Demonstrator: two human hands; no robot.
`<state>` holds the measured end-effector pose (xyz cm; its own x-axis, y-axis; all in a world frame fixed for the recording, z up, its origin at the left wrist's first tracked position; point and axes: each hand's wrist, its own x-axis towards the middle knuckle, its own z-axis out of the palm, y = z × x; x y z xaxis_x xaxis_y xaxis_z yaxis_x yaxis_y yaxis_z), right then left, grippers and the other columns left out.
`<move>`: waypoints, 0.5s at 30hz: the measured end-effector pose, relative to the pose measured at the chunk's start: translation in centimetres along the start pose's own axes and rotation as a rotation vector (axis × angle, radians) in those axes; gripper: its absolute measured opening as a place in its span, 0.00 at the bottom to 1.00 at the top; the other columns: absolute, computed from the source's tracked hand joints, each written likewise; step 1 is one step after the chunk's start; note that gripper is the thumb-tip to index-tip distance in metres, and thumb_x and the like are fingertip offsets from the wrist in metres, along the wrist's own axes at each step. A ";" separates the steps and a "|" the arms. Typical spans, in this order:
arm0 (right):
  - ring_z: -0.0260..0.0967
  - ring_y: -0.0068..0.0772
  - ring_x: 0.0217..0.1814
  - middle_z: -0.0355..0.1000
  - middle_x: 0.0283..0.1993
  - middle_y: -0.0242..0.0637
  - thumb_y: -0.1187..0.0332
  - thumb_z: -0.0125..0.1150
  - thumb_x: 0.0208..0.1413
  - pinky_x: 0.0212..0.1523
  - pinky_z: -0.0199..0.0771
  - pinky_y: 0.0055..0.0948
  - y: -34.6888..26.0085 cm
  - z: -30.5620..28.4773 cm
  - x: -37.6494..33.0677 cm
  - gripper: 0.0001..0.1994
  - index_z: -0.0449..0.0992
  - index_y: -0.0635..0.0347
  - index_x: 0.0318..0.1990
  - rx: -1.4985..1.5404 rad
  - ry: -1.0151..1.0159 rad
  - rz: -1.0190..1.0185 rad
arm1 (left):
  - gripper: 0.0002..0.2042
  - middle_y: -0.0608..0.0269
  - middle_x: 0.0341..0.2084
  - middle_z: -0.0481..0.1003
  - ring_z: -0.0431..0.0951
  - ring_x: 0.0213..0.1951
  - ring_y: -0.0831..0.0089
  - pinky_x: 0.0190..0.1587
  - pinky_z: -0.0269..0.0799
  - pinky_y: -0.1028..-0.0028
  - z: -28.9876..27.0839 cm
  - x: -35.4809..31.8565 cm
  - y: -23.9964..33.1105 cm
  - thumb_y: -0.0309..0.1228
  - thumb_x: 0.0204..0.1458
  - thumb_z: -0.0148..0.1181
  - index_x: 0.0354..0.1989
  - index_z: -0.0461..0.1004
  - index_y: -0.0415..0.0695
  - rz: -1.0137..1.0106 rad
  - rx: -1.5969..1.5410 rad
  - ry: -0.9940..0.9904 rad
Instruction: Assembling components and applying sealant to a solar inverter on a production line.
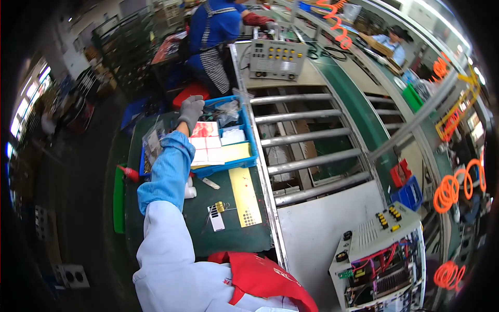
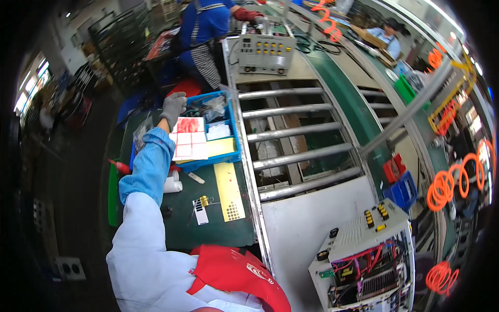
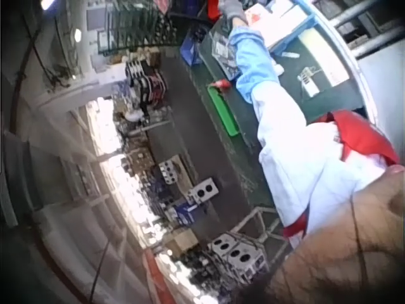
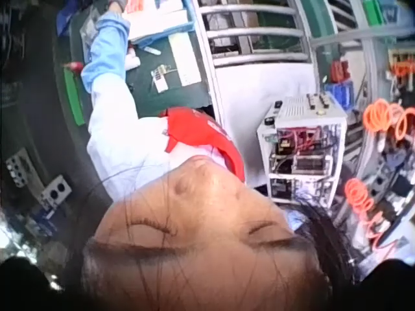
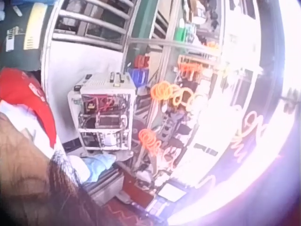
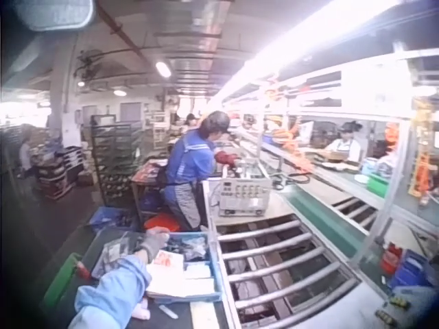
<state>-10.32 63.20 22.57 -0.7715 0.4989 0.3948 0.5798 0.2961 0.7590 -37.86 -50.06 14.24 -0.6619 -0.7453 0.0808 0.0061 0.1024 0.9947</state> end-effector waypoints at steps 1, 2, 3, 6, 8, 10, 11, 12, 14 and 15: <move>0.70 0.45 0.57 0.73 0.54 0.50 0.64 0.43 0.65 0.59 0.66 0.37 0.6 -0.7 -0.6 0.18 0.74 0.66 0.51 -0.105 0.098 -0.039 | 0.16 0.64 0.31 0.77 0.75 0.28 0.78 0.29 0.73 0.77 2.1 0.8 0.3 0.26 0.51 0.58 0.50 0.74 0.40 -0.095 -0.075 -0.038; 0.70 0.45 0.57 0.73 0.54 0.50 0.64 0.43 0.65 0.59 0.66 0.37 0.4 -2.1 -1.2 0.18 0.74 0.66 0.51 -0.107 0.068 -0.034 | 0.15 0.66 0.28 0.75 0.73 0.24 0.79 0.25 0.72 0.77 4.0 1.4 0.3 0.25 0.51 0.58 0.49 0.73 0.41 -0.108 -0.086 -0.039; 0.70 0.47 0.56 0.73 0.54 0.52 0.62 0.42 0.65 0.58 0.67 0.38 -0.2 -4.2 -1.6 0.19 0.74 0.66 0.51 0.189 0.062 0.082 | 0.14 0.62 0.27 0.77 0.75 0.27 0.74 0.26 0.72 0.74 5.0 2.3 -0.2 0.28 0.49 0.60 0.46 0.77 0.40 -0.080 -0.039 -0.034; 0.70 0.54 0.53 0.73 0.52 0.56 0.58 0.40 0.67 0.54 0.68 0.42 -0.7 -10.7 -2.6 0.21 0.73 0.66 0.51 1.049 0.057 0.469 | 0.15 0.54 0.41 0.81 0.81 0.42 0.63 0.46 0.75 0.68 8.9 3.8 -0.7 0.30 0.47 0.60 0.44 0.81 0.40 0.003 0.207 -0.036; 0.71 0.56 0.52 0.73 0.51 0.57 0.56 0.40 0.68 0.52 0.68 0.44 -0.6 -11.0 -3.2 0.22 0.73 0.66 0.50 1.325 0.047 0.617 | 0.15 0.52 0.41 0.81 0.81 0.44 0.61 0.48 0.75 0.68 11.5 3.7 -0.1 0.30 0.47 0.60 0.44 0.81 0.39 0.021 0.265 -0.045; 0.69 0.64 0.49 0.72 0.49 0.63 0.49 0.37 0.68 0.48 0.67 0.49 -0.8 -10.5 -3.3 0.27 0.72 0.66 0.50 1.344 0.194 0.594 | 0.17 0.49 0.42 0.80 0.80 0.46 0.57 0.50 0.74 0.67 13.0 3.6 0.4 0.33 0.48 0.60 0.44 0.80 0.38 0.060 0.353 -0.030; 0.69 0.64 0.49 0.72 0.49 0.63 0.49 0.37 0.68 0.48 0.67 0.49 -0.9 -10.4 -3.3 0.27 0.72 0.66 0.50 1.346 0.184 0.599 | 0.17 0.49 0.42 0.80 0.80 0.46 0.57 0.50 0.74 0.67 13.3 3.5 0.7 0.33 0.48 0.60 0.44 0.80 0.38 0.067 0.360 -0.033; 0.70 0.63 0.49 0.72 0.49 0.62 0.49 0.37 0.68 0.49 0.67 0.49 -1.0 -10.4 -3.3 0.27 0.72 0.66 0.50 1.349 0.167 0.611 | 0.18 0.48 0.43 0.80 0.80 0.46 0.57 0.51 0.73 0.66 13.5 3.4 1.1 0.35 0.48 0.61 0.46 0.80 0.38 0.060 0.347 -0.017; 0.70 0.63 0.49 0.72 0.50 0.62 0.48 0.37 0.67 0.49 0.67 0.50 -0.7 -11.1 -3.7 0.27 0.72 0.66 0.50 1.306 0.132 0.636 | 0.24 0.45 0.48 0.77 0.78 0.50 0.54 0.54 0.71 0.63 14.4 0.2 3.8 0.38 0.48 0.62 0.51 0.76 0.38 0.125 0.510 0.014; 0.70 0.63 0.49 0.72 0.50 0.62 0.48 0.37 0.67 0.49 0.67 0.50 -0.8 -10.6 -3.4 0.27 0.72 0.66 0.50 1.303 0.125 0.630 | 0.24 0.45 0.48 0.77 0.78 0.50 0.54 0.54 0.71 0.63 14.6 -0.2 4.3 0.38 0.48 0.62 0.51 0.76 0.38 0.121 0.517 0.013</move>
<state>-10.92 52.65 26.14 -0.2819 0.7701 0.5723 0.5937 0.6086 -0.5264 -48.61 -39.82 17.61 -0.6696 -0.7162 0.1968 -0.2914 0.4970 0.8174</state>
